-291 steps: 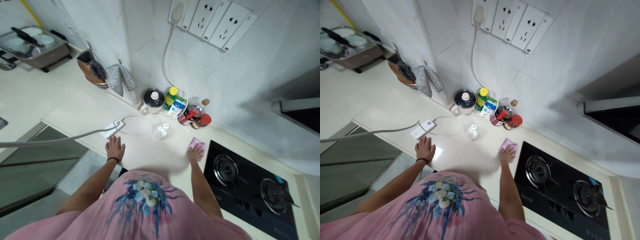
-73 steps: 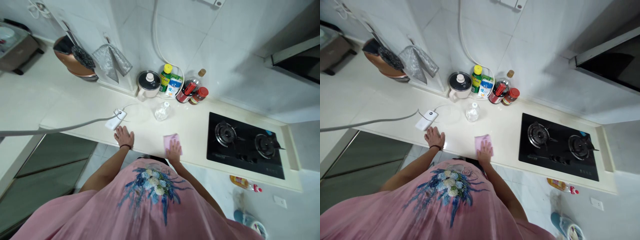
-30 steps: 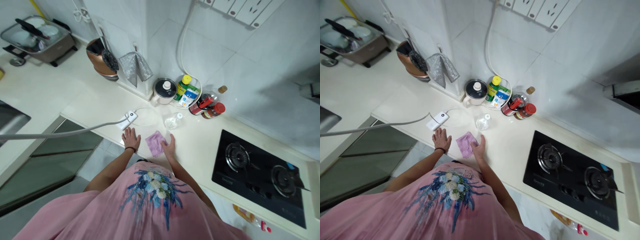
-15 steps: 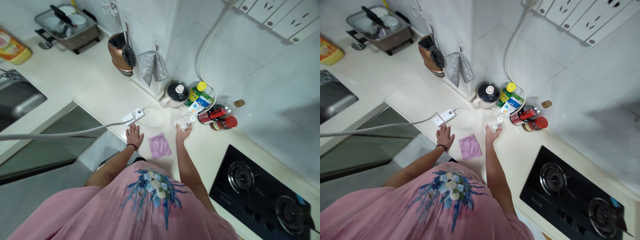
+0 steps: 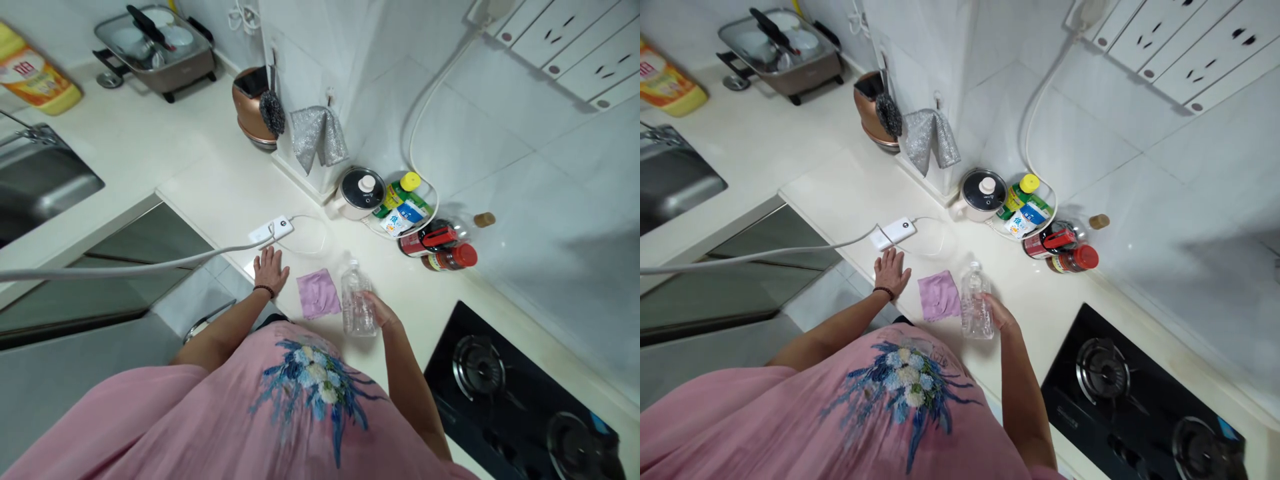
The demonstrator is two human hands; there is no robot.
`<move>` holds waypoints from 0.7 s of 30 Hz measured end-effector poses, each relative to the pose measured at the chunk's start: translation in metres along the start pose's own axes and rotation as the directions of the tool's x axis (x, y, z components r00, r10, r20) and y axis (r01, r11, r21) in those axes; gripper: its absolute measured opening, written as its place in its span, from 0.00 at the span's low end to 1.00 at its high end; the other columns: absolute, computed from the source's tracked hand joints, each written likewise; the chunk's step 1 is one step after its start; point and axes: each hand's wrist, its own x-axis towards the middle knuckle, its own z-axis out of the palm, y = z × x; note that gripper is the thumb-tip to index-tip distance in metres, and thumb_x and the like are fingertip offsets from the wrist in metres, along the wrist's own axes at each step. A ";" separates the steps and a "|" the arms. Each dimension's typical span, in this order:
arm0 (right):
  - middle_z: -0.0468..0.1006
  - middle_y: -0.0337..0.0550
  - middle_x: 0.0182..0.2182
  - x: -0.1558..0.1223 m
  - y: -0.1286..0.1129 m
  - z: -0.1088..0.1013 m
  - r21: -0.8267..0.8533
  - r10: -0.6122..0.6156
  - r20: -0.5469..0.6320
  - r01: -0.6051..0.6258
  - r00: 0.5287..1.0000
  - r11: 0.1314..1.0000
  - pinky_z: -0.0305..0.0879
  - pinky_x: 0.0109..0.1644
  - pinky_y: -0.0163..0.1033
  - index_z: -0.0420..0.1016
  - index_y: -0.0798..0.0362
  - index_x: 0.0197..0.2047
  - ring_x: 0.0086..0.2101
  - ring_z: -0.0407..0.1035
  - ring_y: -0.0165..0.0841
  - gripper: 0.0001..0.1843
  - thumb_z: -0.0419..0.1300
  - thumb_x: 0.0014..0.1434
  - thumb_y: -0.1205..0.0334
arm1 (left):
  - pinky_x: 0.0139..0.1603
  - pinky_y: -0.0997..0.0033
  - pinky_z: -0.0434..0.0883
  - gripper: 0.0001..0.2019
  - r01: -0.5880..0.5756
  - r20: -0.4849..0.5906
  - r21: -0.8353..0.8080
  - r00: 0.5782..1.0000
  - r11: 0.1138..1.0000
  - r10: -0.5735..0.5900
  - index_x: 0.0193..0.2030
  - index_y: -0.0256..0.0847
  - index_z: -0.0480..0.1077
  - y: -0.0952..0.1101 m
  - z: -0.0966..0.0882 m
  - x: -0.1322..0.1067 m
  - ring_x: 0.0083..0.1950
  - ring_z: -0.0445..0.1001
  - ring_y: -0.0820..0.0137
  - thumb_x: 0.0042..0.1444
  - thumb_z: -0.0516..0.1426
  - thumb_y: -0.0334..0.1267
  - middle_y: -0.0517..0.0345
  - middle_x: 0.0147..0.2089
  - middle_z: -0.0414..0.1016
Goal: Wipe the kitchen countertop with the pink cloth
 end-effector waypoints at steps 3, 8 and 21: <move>0.86 0.49 0.35 -0.005 0.010 0.002 -0.039 0.071 0.055 -0.069 0.996 0.997 0.78 0.41 0.47 0.83 0.50 0.42 0.37 0.81 0.43 0.30 0.63 0.57 0.31 | 0.83 0.40 0.36 0.39 0.002 0.002 -0.007 1.000 1.000 -0.002 0.81 0.39 0.55 0.000 0.000 0.000 0.86 0.38 0.50 0.67 0.52 0.51 0.43 0.85 0.45; 0.87 0.51 0.37 -0.022 0.026 -0.012 0.016 -0.052 -0.068 0.054 0.996 0.998 0.79 0.45 0.50 0.83 0.52 0.42 0.38 0.81 0.45 0.30 0.69 0.51 0.33 | 0.83 0.40 0.36 0.38 -0.004 -0.011 0.001 1.000 1.000 0.004 0.81 0.38 0.55 -0.001 0.002 0.000 0.86 0.37 0.50 0.67 0.51 0.51 0.42 0.85 0.44; 0.77 0.58 0.61 -0.061 0.059 -0.083 -0.260 -0.514 -0.771 0.551 0.375 0.793 0.71 0.67 0.62 0.68 0.52 0.66 0.60 0.75 0.51 0.51 0.79 0.42 0.46 | 0.83 0.39 0.36 0.38 -0.008 -0.017 -0.012 1.000 1.000 0.007 0.81 0.38 0.55 -0.001 0.003 0.000 0.86 0.37 0.50 0.67 0.51 0.52 0.43 0.85 0.44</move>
